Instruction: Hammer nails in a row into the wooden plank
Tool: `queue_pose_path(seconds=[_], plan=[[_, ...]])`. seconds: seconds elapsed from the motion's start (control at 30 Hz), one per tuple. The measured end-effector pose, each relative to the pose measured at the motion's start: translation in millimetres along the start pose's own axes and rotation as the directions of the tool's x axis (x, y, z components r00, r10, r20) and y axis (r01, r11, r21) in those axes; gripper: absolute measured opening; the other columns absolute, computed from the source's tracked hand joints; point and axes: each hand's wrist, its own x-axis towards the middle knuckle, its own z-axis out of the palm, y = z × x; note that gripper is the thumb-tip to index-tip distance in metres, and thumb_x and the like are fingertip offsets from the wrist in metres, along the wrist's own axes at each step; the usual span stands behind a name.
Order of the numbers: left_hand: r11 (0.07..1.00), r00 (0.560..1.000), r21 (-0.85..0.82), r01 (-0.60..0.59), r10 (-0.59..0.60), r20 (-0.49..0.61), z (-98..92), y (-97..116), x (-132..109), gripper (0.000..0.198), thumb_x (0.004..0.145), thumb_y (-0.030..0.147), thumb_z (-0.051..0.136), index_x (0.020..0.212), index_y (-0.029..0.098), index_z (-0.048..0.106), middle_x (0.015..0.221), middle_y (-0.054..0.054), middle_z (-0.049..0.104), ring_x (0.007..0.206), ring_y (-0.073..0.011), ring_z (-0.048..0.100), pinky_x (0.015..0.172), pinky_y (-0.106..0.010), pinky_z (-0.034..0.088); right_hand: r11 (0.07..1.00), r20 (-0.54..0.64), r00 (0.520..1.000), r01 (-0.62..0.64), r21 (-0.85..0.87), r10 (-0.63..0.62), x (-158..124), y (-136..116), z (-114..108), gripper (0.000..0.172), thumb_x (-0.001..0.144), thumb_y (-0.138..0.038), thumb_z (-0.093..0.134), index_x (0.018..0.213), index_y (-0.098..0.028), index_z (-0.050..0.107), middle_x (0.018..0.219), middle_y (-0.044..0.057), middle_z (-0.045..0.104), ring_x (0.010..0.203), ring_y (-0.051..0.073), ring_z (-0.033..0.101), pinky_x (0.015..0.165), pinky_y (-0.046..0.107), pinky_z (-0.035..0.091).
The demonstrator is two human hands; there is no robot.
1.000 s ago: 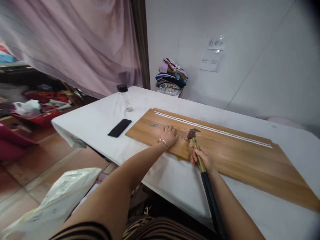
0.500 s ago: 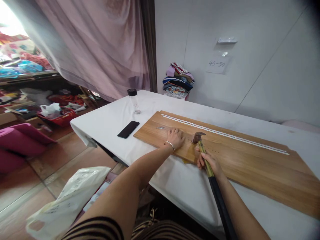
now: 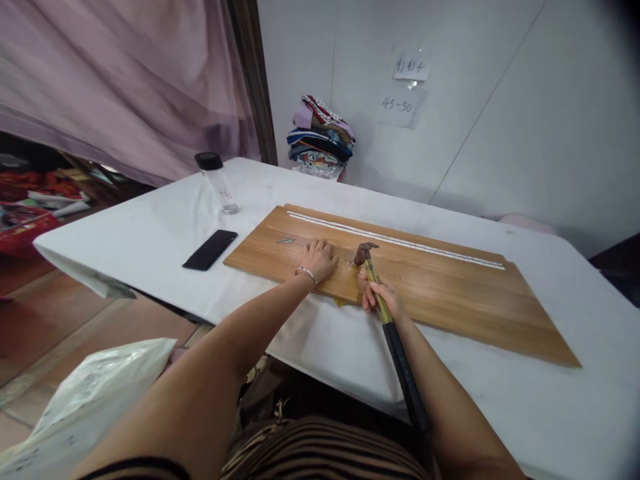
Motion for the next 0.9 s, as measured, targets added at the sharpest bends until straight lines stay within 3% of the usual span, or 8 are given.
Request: queue_pose_path(seconds=[0.9], plan=[[1.000,1.000,0.021,0.001,-0.001,0.000,-1.6,1.5,0.3,0.038,0.105,0.040,0.049,0.127,0.022,0.074,0.146,-0.015,0.067,0.141,-0.0342,0.052,0.118,-0.053,0.039,1.000,-0.020,1.000,0.003,0.025,-0.002,1.2,3.3,-1.8,0.044,0.081,-0.051,0.074,0.111,-0.022,0.061,0.050,-0.011,0.051,0.045,0.018,0.062,0.044,0.027,0.045]])
